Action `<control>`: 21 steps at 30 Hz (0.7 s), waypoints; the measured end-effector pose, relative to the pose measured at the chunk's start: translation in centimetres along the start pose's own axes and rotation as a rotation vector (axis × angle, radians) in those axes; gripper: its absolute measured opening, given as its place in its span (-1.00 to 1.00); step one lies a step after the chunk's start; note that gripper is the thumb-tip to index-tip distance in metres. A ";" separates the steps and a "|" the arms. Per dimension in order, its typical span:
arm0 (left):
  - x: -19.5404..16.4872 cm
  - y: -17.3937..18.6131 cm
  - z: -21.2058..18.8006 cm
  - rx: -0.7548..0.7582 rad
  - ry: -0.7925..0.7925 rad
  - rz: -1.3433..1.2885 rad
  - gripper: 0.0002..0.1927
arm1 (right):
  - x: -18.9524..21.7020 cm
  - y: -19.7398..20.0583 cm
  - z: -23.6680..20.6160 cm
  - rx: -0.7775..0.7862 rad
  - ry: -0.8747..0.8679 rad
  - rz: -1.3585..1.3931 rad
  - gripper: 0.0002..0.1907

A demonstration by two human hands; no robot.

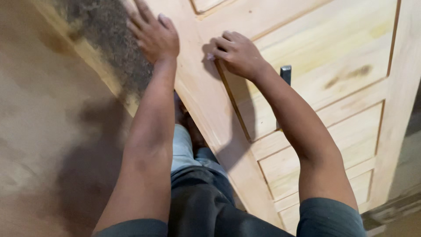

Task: The person works on a wooden paneled cabinet door, using a chisel to trim and clean the recessed panel edges and grooves, running a finger along the cuts to check them, and using a sanding block to smooth the panel surfaces and frame edges.

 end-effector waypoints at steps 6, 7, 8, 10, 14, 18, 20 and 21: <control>0.2 -0.7 -0.3 -0.203 -0.075 -0.018 -0.34 | -0.5 0.8 0.3 0.173 0.054 0.005 -0.89; 0.3 -0.8 -0.5 -0.204 -0.076 -0.020 -0.36 | -0.4 0.8 0.4 0.207 0.073 -0.005 -0.88; 0.4 -0.9 -0.6 -0.214 -0.070 -0.020 -0.40 | -0.3 0.9 0.6 0.204 0.084 -0.002 -0.89; 0.4 -0.9 -0.8 -0.224 -0.071 -0.024 -0.47 | 0.0 0.9 0.9 0.203 0.089 0.004 -0.89; 0.4 -1.1 -0.4 -0.083 -0.072 -0.054 -0.65 | 0.2 0.8 0.8 0.178 0.094 -0.077 -0.97; 0.4 -1.4 -0.1 -0.018 -0.036 -0.045 -0.57 | 0.4 -0.8 -0.6 0.168 0.129 -0.051 -0.95; 0.4 -1.7 -0.2 0.009 -0.059 -0.048 -0.55 | 0.6 -1.8 -1.1 0.214 0.148 -0.111 -0.93; 0.4 -1.8 -0.3 -0.054 -0.086 -0.032 -0.58 | 0.5 -1.8 -1.4 0.241 0.150 -0.137 -0.90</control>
Point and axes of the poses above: each hand's wrist, its own z-axis towards the middle knuckle, its own y-axis out of the back of the hand, x = y × z, the point moved 2 cm from there along z, towards the middle knuckle, and after that the axes turned 3 degrees about y, right-handed, at the moved point
